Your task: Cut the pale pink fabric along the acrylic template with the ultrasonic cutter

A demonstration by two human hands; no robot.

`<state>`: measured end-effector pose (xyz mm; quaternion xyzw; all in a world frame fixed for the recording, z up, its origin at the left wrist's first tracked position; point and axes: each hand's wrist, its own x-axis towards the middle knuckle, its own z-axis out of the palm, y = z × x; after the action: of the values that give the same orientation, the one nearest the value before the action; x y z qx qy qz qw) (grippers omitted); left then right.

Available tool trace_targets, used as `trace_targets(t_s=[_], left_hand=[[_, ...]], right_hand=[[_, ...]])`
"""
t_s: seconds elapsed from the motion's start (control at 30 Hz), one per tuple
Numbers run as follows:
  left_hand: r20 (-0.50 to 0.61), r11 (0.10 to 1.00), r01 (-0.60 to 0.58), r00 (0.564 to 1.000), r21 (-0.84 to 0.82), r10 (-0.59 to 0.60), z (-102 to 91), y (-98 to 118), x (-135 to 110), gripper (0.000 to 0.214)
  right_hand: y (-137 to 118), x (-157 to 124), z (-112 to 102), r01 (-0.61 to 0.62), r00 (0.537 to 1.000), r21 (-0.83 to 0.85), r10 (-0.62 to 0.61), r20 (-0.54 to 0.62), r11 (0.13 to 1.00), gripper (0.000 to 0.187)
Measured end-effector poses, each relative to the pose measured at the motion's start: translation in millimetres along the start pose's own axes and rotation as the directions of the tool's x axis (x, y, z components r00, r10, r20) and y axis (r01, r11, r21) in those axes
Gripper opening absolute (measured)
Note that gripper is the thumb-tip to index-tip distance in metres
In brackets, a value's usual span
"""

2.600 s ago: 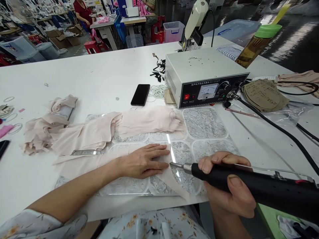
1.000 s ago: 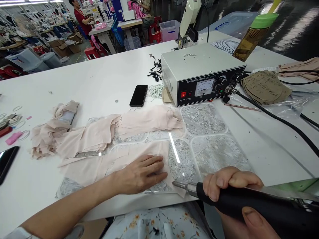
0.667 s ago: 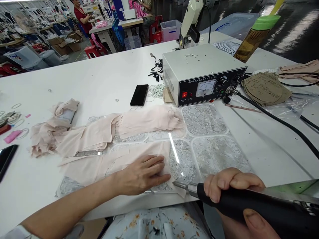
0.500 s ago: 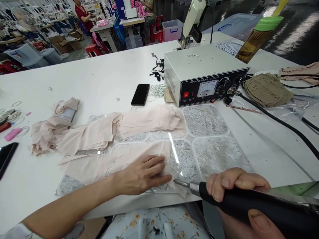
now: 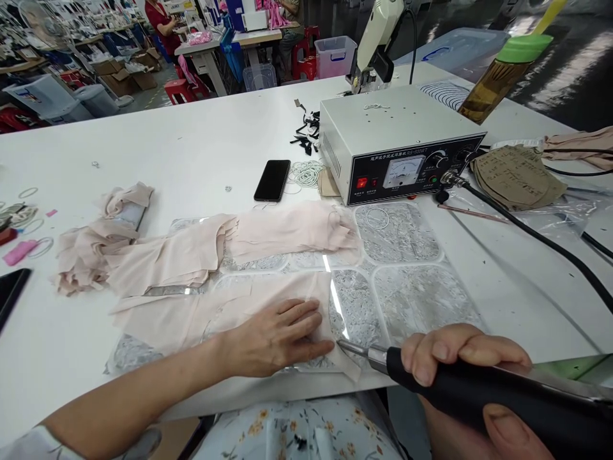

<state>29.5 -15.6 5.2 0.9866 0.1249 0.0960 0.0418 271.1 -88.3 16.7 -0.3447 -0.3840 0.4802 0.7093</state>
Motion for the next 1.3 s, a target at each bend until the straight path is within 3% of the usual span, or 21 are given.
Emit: trace_targets(t_s=[0.77,1.3], left_hand=[[0.019,0.995,-0.062,0.998,-0.074,0.064,3.0,-13.0,3.6,0.027],[0.03,0.997,-0.051,0.998,-0.065,0.053,1.7,-11.0,4.3,0.026]], right_hand=[[-4.7,8.6,7.0,-0.027,1.0,-0.025,0.027,0.006,0.999,0.012],[5.5,15.2,10.0,0.04,0.997,0.002,-0.04,0.073,0.999,0.013]])
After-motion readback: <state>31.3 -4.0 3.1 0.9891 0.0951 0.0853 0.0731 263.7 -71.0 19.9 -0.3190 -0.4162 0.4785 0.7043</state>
